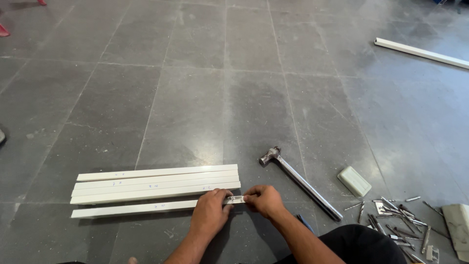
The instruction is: The person sits on the floor and assembles white metal strips by hammering metal brackets onto their ends. They then pick up a red power drill and insert a drill bit into the chuck.
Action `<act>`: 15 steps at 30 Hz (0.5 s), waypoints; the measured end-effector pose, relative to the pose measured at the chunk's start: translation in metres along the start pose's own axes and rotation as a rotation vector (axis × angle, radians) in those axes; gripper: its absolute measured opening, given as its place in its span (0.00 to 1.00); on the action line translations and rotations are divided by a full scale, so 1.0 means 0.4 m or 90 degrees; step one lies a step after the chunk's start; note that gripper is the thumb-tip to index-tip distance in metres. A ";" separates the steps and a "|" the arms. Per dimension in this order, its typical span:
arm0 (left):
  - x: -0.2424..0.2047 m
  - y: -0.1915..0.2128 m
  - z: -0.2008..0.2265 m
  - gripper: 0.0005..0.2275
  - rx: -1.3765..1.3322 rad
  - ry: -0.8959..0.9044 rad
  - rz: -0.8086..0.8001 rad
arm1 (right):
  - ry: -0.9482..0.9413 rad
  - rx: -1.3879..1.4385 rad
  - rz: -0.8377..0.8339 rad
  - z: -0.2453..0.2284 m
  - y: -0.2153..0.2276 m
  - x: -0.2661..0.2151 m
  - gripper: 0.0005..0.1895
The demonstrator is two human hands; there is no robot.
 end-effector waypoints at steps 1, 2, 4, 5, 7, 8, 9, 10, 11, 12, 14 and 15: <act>0.006 -0.003 0.000 0.12 -0.004 -0.003 0.000 | 0.040 -0.092 0.046 -0.029 0.032 -0.009 0.11; 0.013 -0.004 0.002 0.12 -0.003 -0.010 0.003 | 0.080 -0.184 0.092 -0.063 0.066 -0.017 0.12; 0.016 -0.008 -0.002 0.13 -0.002 -0.020 0.005 | 0.070 -0.175 0.162 -0.096 0.154 -0.023 0.14; 0.015 -0.017 -0.008 0.13 -0.004 -0.014 -0.008 | 0.089 -0.180 0.173 -0.111 0.200 -0.028 0.14; 0.021 -0.029 -0.017 0.13 -0.008 0.000 -0.034 | 0.112 -0.191 0.198 -0.134 0.285 -0.034 0.15; 0.026 -0.030 -0.015 0.13 -0.009 -0.004 -0.037 | 0.116 -0.199 0.212 -0.140 0.320 -0.036 0.15; 0.031 -0.031 -0.013 0.12 -0.009 -0.006 -0.038 | 0.121 -0.207 0.226 -0.141 0.344 -0.039 0.15; 0.035 -0.033 -0.009 0.11 -0.010 -0.009 -0.040 | 0.093 -0.189 0.227 -0.124 0.359 -0.041 0.15; 0.040 -0.036 -0.012 0.12 -0.012 0.006 -0.050 | 0.068 -0.169 0.229 -0.109 0.367 -0.038 0.15; 0.042 -0.038 -0.016 0.12 -0.015 0.022 -0.061 | 0.042 -0.150 0.230 -0.094 0.369 -0.034 0.15; 0.042 -0.043 -0.018 0.12 -0.016 0.044 -0.077 | 0.057 -0.166 0.238 -0.099 0.356 -0.013 0.15; 0.043 -0.043 -0.018 0.12 -0.014 0.049 -0.079 | 0.066 -0.173 0.242 -0.104 0.347 0.002 0.15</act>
Point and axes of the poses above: each hand's wrist, its own x-axis towards the middle knuckle, its own y-axis out of the back of the hand, z = x × y, the point moved 9 cm from there along x, towards the middle knuckle
